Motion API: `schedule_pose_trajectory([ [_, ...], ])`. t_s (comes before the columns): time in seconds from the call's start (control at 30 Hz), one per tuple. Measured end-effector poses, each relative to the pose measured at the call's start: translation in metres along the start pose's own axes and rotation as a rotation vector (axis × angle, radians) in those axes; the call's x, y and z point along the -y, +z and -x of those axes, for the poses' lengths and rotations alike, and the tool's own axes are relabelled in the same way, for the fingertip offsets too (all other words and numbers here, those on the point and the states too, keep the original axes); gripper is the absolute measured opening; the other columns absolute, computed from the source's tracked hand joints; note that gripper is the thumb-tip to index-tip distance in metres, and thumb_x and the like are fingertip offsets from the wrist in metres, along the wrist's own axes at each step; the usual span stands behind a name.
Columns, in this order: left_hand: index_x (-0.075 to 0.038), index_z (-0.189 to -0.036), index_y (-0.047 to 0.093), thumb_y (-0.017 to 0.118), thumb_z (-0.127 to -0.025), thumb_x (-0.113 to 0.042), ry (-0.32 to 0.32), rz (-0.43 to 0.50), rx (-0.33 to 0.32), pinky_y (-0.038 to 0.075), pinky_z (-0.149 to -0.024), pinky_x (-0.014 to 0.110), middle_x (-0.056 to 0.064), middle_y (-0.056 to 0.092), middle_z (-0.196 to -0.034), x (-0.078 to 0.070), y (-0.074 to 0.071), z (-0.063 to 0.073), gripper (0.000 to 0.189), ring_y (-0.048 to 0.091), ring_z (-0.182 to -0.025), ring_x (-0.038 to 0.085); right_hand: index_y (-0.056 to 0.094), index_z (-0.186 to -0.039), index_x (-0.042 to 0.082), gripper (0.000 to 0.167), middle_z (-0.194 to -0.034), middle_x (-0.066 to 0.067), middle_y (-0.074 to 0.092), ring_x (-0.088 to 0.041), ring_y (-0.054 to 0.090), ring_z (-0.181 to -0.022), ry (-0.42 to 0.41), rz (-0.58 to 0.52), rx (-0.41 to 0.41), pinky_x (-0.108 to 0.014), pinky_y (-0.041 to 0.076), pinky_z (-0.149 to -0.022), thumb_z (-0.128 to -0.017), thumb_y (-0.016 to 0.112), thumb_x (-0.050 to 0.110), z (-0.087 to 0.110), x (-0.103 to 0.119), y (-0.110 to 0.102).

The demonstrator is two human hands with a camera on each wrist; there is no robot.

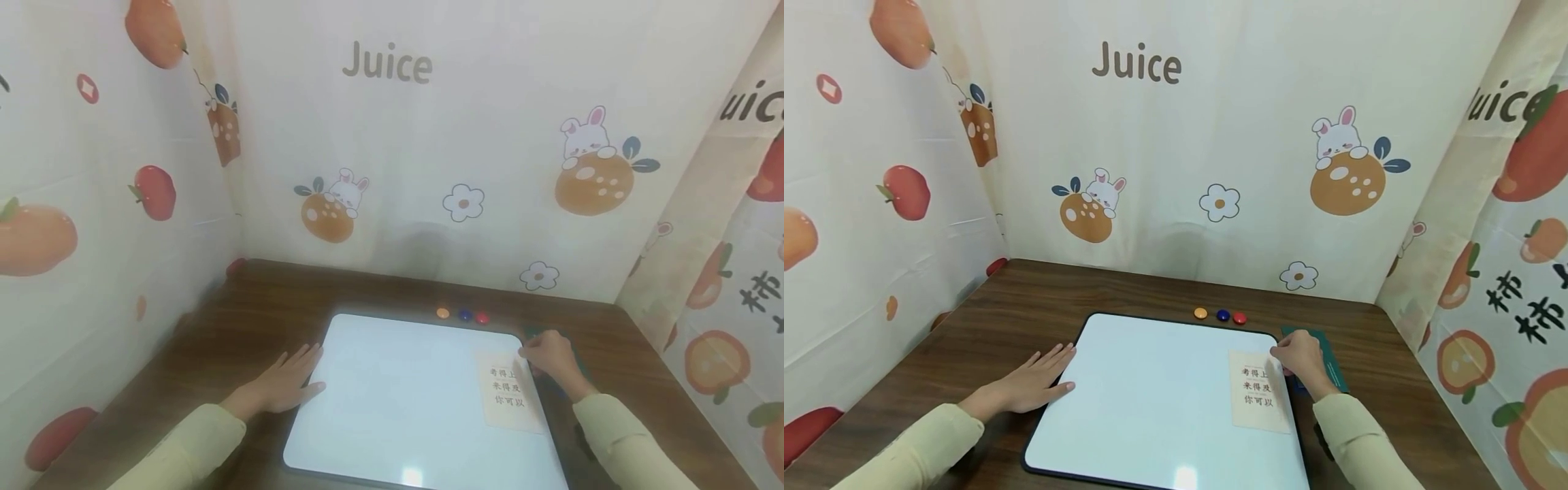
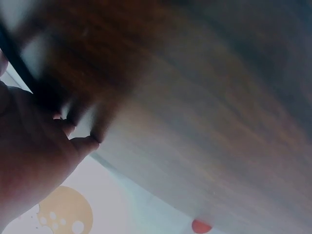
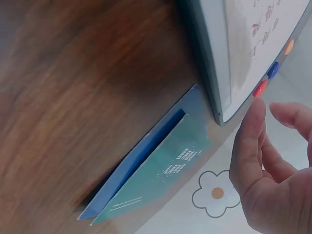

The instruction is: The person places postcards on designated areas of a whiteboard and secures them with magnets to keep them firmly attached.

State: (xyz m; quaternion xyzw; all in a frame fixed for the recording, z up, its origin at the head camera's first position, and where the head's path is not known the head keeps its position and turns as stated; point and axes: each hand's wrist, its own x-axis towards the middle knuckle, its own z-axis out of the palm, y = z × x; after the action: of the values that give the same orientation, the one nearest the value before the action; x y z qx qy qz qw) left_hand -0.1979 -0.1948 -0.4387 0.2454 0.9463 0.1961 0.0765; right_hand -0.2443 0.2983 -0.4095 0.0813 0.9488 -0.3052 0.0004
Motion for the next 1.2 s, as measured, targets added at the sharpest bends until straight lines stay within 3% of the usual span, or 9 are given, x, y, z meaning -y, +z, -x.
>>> schedule_pose_trajectory([
  [0.1,0.004,-0.149,0.023,0.045,-0.098,-0.045,-0.006,-0.014,0.008,0.008,-0.108,0.065,0.021,0.019,-0.155,0.0,0.0,0.0,0.073,0.012,-0.141,0.042,0.065,-0.101,-0.014,0.028,-0.079,-0.019,0.065,-0.023,0.062,-0.057,0.032,-0.009,-0.006,-0.034,0.053,-0.053,-0.083,0.064,0.008,-0.006,0.0,0.002],
  [0.3,0.001,-0.15,0.023,0.046,-0.097,-0.046,-0.032,-0.025,0.007,0.009,-0.11,0.062,0.018,0.019,-0.156,-0.001,-0.001,0.0,0.073,0.011,-0.143,0.039,0.065,-0.098,-0.015,0.027,-0.087,-0.026,0.065,-0.024,0.063,-0.059,0.014,-0.037,-0.004,-0.036,0.054,-0.056,-0.081,0.065,0.007,-0.01,0.006,0.0],
  [0.5,0.0,-0.15,0.023,0.046,-0.098,-0.045,-0.04,-0.019,0.012,0.009,-0.11,0.061,0.017,0.019,-0.156,-0.003,-0.003,-0.001,0.073,0.011,-0.143,0.038,0.066,-0.097,-0.012,0.029,-0.071,-0.017,0.064,-0.019,0.057,-0.053,0.003,-0.069,0.006,-0.043,0.053,-0.059,-0.081,0.065,0.012,-0.018,0.01,-0.002],
  [0.67,0.0,-0.15,0.024,0.047,-0.097,-0.046,-0.047,-0.014,0.02,0.008,-0.11,0.061,0.017,0.019,-0.156,-0.004,-0.004,0.0,0.073,0.011,-0.143,0.038,0.063,-0.105,-0.013,0.035,-0.06,-0.012,0.058,-0.021,0.055,-0.053,-0.008,-0.092,0.029,-0.037,0.05,-0.057,-0.083,0.061,0.014,-0.029,0.011,-0.002],
  [0.77,0.0,-0.15,0.024,0.047,-0.097,-0.046,-0.048,-0.017,0.022,0.008,-0.11,0.061,0.017,0.019,-0.156,-0.004,-0.003,0.0,0.074,0.011,-0.143,0.038,0.062,-0.106,-0.014,0.035,-0.065,-0.014,0.06,-0.023,0.057,-0.056,-0.019,-0.098,0.018,-0.034,0.05,-0.057,-0.084,0.061,0.014,-0.035,0.012,-0.002],
  [0.93,0.001,-0.149,0.025,0.046,-0.097,-0.047,-0.027,-0.013,0.008,0.009,-0.109,0.063,0.019,0.02,-0.155,-0.001,0.0,0.0,0.074,0.012,-0.142,0.04,0.062,-0.106,-0.012,0.036,-0.085,-0.022,0.064,-0.024,0.062,-0.064,0.0,-0.109,-0.005,-0.047,0.054,-0.067,-0.082,0.065,0.015,-0.045,0.016,0.0],
  [1.03,0.002,-0.149,0.024,0.045,-0.097,-0.048,-0.019,-0.031,0.003,0.01,-0.109,0.063,0.02,0.02,-0.155,0.0,0.001,-0.001,0.074,0.013,-0.142,0.041,0.063,-0.108,-0.009,0.036,-0.092,-0.022,0.065,-0.024,0.063,-0.071,0.021,-0.105,0.016,-0.042,0.054,-0.067,-0.082,0.067,0.016,-0.049,0.022,0.0],
  [1.2,0.002,-0.149,0.024,0.047,-0.097,-0.046,-0.032,-0.023,0.009,0.01,-0.11,0.062,0.019,0.02,-0.155,-0.004,-0.003,0.0,0.074,0.012,-0.142,0.039,0.063,-0.109,-0.009,0.035,-0.082,-0.014,0.065,-0.022,0.062,-0.069,0.024,-0.112,0.068,-0.033,0.052,-0.061,-0.084,0.066,0.016,-0.055,0.032,-0.002],
])
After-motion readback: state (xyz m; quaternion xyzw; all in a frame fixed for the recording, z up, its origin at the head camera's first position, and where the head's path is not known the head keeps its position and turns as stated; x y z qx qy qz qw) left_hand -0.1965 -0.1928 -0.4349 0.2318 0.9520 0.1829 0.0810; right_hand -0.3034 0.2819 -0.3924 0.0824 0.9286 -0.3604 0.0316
